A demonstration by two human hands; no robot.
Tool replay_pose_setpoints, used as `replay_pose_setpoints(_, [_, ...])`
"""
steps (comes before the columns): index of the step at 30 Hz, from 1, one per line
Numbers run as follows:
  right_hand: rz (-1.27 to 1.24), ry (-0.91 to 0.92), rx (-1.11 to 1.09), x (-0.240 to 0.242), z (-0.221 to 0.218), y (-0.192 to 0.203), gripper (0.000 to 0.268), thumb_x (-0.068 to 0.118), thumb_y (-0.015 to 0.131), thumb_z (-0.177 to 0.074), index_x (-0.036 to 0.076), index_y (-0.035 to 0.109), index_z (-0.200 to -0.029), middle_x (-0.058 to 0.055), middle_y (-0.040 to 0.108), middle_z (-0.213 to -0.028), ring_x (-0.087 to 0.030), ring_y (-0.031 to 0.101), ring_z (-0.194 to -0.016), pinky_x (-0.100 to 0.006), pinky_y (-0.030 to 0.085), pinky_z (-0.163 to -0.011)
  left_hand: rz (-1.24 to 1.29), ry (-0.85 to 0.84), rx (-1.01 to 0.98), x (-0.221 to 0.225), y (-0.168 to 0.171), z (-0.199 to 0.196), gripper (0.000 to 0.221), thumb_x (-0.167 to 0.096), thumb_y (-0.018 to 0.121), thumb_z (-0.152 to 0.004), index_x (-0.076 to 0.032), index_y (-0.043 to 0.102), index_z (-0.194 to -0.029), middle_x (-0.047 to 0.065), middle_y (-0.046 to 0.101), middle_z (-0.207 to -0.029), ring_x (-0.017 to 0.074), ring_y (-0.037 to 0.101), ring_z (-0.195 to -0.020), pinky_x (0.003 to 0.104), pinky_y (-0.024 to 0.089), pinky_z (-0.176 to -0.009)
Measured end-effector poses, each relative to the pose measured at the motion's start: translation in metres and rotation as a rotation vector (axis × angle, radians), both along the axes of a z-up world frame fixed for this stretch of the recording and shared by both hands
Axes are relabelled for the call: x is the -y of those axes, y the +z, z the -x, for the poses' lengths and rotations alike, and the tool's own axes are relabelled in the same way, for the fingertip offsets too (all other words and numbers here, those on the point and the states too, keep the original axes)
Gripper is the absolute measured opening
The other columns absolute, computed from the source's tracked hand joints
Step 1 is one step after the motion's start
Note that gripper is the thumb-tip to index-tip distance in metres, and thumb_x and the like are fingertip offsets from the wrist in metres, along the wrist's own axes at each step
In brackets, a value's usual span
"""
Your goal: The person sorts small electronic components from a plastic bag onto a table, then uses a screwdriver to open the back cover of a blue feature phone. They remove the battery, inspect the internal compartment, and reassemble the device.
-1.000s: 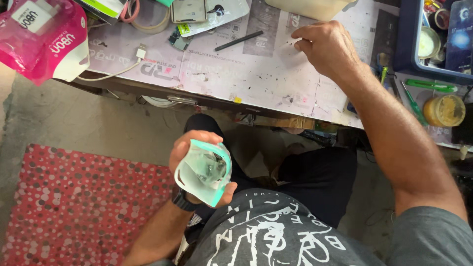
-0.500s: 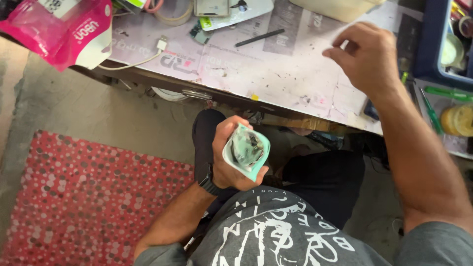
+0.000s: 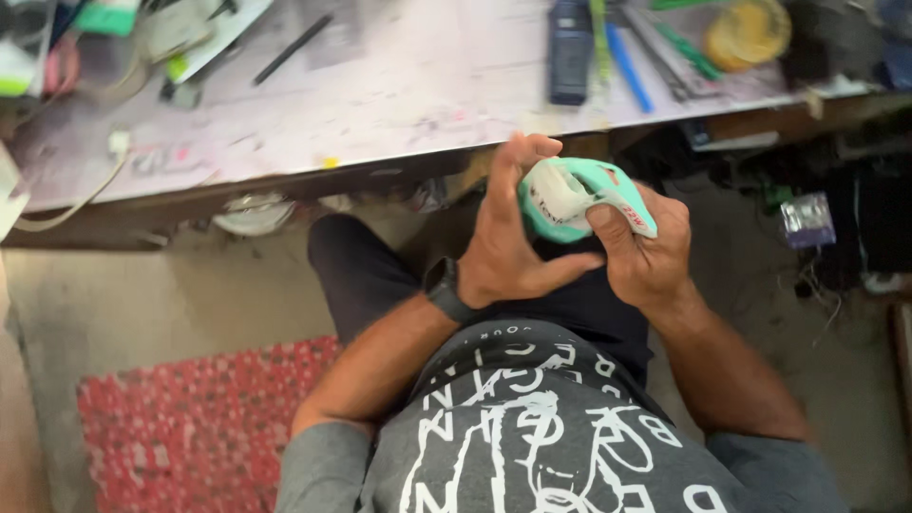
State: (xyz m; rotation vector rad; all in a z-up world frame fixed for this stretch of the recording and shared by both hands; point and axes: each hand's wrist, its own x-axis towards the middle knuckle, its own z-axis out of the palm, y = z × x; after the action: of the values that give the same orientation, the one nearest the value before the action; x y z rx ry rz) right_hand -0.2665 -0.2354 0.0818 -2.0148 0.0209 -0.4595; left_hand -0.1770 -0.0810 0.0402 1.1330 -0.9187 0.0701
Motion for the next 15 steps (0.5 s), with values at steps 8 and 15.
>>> replay_pose_setpoints(8, [0.265, -0.027, 0.093, 0.074, 0.050, -0.012, 0.019, 0.012, 0.075, -0.096, 0.001, 0.073, -0.112, -0.014, 0.069, -0.111, -0.026, 0.069, -0.095, -0.034, 0.056, -0.081, -0.158, -0.133, -0.270, 0.073, -0.020, 0.031, 0.007, -0.010, 0.069, -0.104, -0.003, 0.069, -0.102, 0.008, 0.073, -0.109, 0.0138, 0.066, -0.089, 0.027, 0.054, -0.079])
replay_pose_setpoints(15, [0.292, -0.131, 0.060, 0.138, 0.125, -0.037, 0.015, 0.012, 0.078, -0.091, 0.003, 0.075, -0.103, -0.012, 0.073, -0.098, -0.027, 0.073, -0.083, -0.037, 0.058, -0.071, -0.349, -0.323, 0.013, 0.139, -0.031, 0.062, 0.008, -0.006, 0.072, -0.095, 0.000, 0.069, -0.099, 0.011, 0.071, -0.106, 0.0214, 0.069, -0.093, 0.033, 0.056, -0.082])
